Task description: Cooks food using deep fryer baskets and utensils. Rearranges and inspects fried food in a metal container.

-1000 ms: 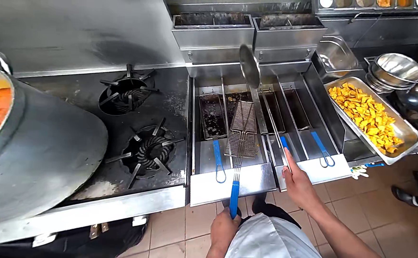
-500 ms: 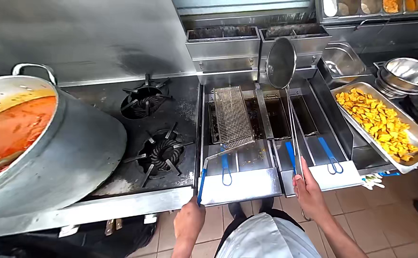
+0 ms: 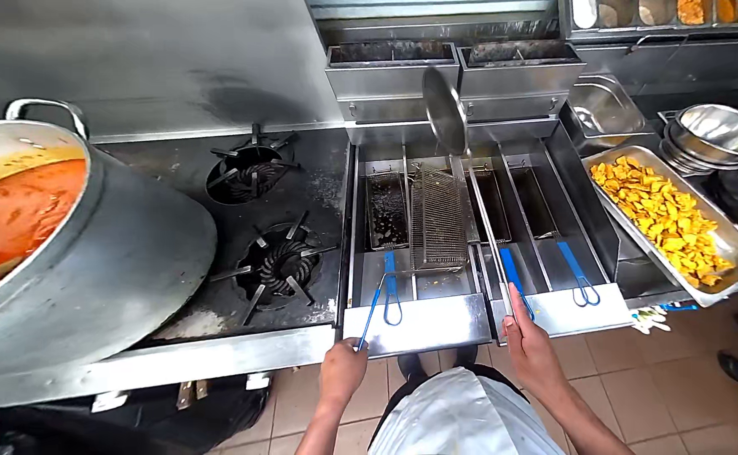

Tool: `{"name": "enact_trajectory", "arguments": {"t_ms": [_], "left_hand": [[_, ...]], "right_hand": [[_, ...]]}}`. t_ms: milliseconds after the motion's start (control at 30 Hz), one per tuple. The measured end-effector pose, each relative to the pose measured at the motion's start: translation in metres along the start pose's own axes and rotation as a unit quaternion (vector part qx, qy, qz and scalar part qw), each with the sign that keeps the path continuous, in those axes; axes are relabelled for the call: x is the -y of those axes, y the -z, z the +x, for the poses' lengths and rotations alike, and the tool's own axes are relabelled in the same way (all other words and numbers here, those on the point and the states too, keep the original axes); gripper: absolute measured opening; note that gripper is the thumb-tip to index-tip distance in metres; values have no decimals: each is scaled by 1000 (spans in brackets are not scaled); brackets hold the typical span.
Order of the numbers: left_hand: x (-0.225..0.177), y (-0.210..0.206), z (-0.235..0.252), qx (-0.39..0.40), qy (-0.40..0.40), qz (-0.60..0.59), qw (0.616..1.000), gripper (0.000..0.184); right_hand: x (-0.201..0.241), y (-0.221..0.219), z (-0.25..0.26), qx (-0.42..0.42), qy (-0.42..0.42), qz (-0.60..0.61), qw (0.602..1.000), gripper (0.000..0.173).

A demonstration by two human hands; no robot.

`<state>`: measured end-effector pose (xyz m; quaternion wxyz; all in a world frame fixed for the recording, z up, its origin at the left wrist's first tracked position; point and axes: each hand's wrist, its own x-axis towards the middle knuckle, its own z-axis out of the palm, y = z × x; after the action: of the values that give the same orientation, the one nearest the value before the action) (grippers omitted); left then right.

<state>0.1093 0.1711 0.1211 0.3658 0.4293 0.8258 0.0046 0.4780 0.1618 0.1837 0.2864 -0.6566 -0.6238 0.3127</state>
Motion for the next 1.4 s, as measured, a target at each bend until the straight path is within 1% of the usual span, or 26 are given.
{"name": "enact_trajectory", "arguments": {"t_ms": [33, 100, 167, 233, 267, 333, 400, 467, 533, 633, 667, 767, 867, 933, 1033, 1067, 1167, 1267, 1333, 1400], "left_hand": [[1, -3, 1, 3, -3, -18, 1000, 20], [-1, -8, 2, 13, -8, -49, 999, 18], [-5, -12, 2, 25, -5, -51, 998, 19], [-8, -16, 2, 26, -3, -40, 999, 21], [-8, -19, 2, 28, -1, -37, 999, 21], [-6, -22, 5, 40, -1, -50, 998, 22], [-1, -26, 6, 44, -4, -72, 996, 22], [-2, -29, 5, 49, 0, -78, 996, 21], [-4, -31, 1, 58, 7, -90, 994, 20], [-5, -34, -1, 79, 11, -103, 991, 20], [-6, -34, -1, 86, 9, -98, 991, 20], [-1, -39, 0, 92, 2, -73, 993, 23], [4, -44, -2, 96, 6, -58, 994, 19], [5, -49, -2, 96, 16, -51, 994, 18], [8, -51, -2, 95, 12, -45, 994, 16], [9, -51, -1, 95, 8, -39, 995, 17], [14, -51, -2, 100, 6, -18, 995, 19], [23, -55, 0, 99, 0, -13, 995, 20], [27, -57, 1, 97, -5, -14, 995, 19], [29, -57, 1, 93, -9, 12, 996, 22]], "right_hand": [[1, -1, -3, -13, 9, 13, 1000, 58], [-4, -10, -8, -8, 7, 47, 999, 59], [-13, -21, -9, 44, -37, 38, 998, 60], [-14, -22, -2, 99, -87, 7, 991, 60], [-13, -20, 2, 91, -94, 8, 991, 60], [-5, -9, 9, 44, -85, 31, 995, 59], [1, -2, 13, -5, -56, 37, 998, 60], [-1, -5, 13, -28, -32, 37, 998, 61], [-9, -17, 8, 9, -46, 15, 999, 61], [-11, -25, -2, 148, -130, -57, 979, 63], [-9, -25, -5, 161, -136, -65, 975, 63], [-4, -19, -8, 127, -107, -74, 983, 61], [-5, -21, -9, 88, -82, -94, 988, 61], [-12, -28, -11, 97, -91, -94, 987, 61], [-17, -36, -13, 164, -145, -114, 969, 62], [-15, -35, -10, 174, -154, -122, 965, 63], [0, -23, 3, 153, -143, -119, 971, 62], [-4, -34, 1, 118, -128, -117, 978, 62], [-9, -41, -3, 139, -139, -122, 973, 62], [-10, -41, -6, 160, -150, -126, 968, 62]]}}
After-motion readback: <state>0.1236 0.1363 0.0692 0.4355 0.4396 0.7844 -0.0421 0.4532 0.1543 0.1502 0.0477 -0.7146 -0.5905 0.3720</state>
